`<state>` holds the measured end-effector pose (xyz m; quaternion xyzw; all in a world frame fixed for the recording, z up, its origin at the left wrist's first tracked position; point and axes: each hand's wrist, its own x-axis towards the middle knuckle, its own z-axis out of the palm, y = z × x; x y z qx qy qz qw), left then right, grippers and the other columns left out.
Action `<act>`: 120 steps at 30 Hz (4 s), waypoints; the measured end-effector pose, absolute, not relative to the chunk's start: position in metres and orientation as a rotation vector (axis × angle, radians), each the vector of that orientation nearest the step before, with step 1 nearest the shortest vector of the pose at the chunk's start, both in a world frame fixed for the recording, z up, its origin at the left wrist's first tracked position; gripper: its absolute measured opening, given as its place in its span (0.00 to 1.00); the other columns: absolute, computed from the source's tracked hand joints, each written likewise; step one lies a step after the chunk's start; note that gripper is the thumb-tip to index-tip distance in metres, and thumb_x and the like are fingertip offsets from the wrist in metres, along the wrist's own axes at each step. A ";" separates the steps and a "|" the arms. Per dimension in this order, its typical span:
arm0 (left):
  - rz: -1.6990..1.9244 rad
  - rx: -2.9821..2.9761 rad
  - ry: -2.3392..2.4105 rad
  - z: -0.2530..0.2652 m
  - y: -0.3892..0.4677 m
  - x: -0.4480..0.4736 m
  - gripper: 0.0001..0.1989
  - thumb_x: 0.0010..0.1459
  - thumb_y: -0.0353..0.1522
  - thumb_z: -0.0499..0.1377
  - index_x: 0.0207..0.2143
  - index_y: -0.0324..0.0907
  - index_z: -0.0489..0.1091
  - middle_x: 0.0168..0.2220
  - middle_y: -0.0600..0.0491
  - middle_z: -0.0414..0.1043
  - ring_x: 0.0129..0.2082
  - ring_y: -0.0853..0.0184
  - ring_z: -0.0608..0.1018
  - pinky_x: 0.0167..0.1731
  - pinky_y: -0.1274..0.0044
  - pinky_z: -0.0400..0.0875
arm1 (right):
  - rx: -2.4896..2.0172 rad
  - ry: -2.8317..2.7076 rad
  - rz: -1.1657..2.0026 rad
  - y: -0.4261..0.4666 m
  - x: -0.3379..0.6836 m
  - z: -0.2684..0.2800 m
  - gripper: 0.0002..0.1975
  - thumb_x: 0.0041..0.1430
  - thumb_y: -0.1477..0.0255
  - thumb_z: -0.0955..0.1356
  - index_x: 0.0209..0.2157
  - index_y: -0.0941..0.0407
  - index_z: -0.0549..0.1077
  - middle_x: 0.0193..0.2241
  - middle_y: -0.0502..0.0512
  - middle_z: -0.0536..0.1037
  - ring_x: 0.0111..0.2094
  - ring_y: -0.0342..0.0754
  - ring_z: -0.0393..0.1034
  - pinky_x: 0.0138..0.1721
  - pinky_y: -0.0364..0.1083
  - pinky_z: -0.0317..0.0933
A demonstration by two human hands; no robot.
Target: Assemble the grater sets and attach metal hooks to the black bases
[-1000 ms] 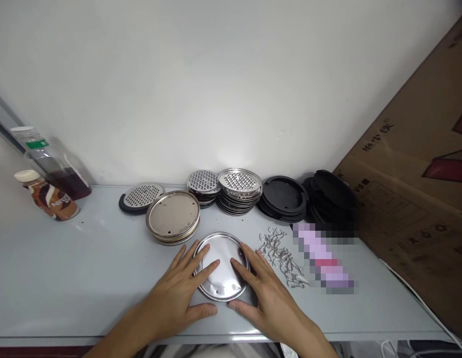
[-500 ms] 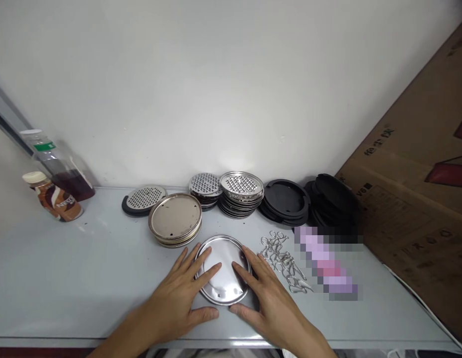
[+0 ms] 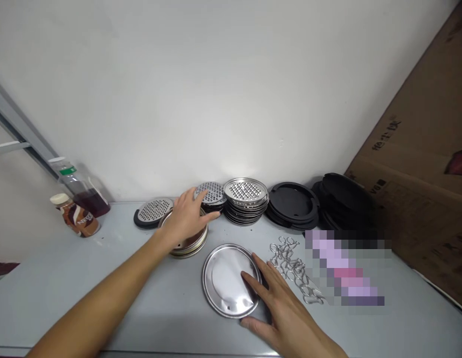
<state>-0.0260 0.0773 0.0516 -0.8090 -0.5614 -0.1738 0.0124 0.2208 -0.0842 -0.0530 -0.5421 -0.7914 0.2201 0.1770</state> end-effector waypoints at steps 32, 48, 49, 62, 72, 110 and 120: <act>-0.678 -2.507 -1.445 0.069 0.047 -0.053 0.34 0.53 0.51 0.64 0.59 0.46 0.65 0.61 0.46 0.63 0.61 0.50 0.65 0.65 0.53 0.47 | -1.547 -2.116 0.724 -0.085 0.222 -0.054 0.51 0.56 0.54 0.71 0.70 0.45 0.35 0.71 0.55 0.41 0.70 0.63 0.35 0.66 0.64 0.47; -0.417 -2.927 -1.238 -0.017 -0.019 -0.033 0.45 0.43 0.42 0.73 0.62 0.44 0.60 0.64 0.41 0.60 0.66 0.43 0.58 0.62 0.48 0.57 | -1.569 -2.160 0.743 -0.084 0.222 -0.050 0.49 0.57 0.55 0.70 0.70 0.44 0.38 0.71 0.52 0.39 0.70 0.61 0.34 0.66 0.63 0.46; -0.419 -2.935 -1.214 -0.017 -0.019 -0.033 0.45 0.44 0.43 0.73 0.62 0.43 0.60 0.64 0.40 0.60 0.66 0.43 0.57 0.61 0.47 0.57 | -1.564 -2.174 0.734 -0.084 0.222 -0.049 0.47 0.57 0.54 0.70 0.69 0.44 0.41 0.71 0.52 0.39 0.70 0.62 0.34 0.66 0.63 0.46; -0.497 -2.925 -1.138 -0.026 -0.027 -0.035 0.39 0.52 0.46 0.66 0.62 0.41 0.59 0.62 0.38 0.61 0.63 0.46 0.63 0.62 0.48 0.54 | -1.535 -2.185 0.694 -0.082 0.225 -0.052 0.41 0.56 0.50 0.69 0.66 0.48 0.56 0.71 0.54 0.41 0.69 0.65 0.36 0.66 0.64 0.47; -0.442 -2.995 -1.268 -0.036 -0.026 -0.038 0.32 0.61 0.42 0.61 0.64 0.45 0.58 0.65 0.42 0.58 0.65 0.49 0.61 0.62 0.50 0.56 | -1.539 -2.215 0.643 -0.082 0.223 -0.053 0.42 0.56 0.54 0.71 0.67 0.53 0.54 0.71 0.57 0.42 0.69 0.65 0.37 0.66 0.63 0.46; -0.651 -3.194 -1.505 -0.031 -0.030 -0.030 0.23 0.58 0.37 0.65 0.56 0.50 0.70 0.56 0.48 0.65 0.57 0.56 0.67 0.57 0.62 0.66 | -1.538 -2.110 0.661 -0.081 0.220 -0.053 0.36 0.54 0.55 0.73 0.59 0.57 0.65 0.69 0.62 0.50 0.69 0.62 0.44 0.66 0.62 0.50; -0.743 -3.129 -1.552 -0.040 -0.030 -0.032 0.19 0.64 0.31 0.57 0.57 0.51 0.69 0.63 0.50 0.62 0.62 0.57 0.64 0.62 0.58 0.62 | -1.527 -2.148 0.629 -0.082 0.221 -0.052 0.40 0.56 0.57 0.72 0.65 0.53 0.58 0.69 0.59 0.50 0.69 0.62 0.44 0.65 0.62 0.51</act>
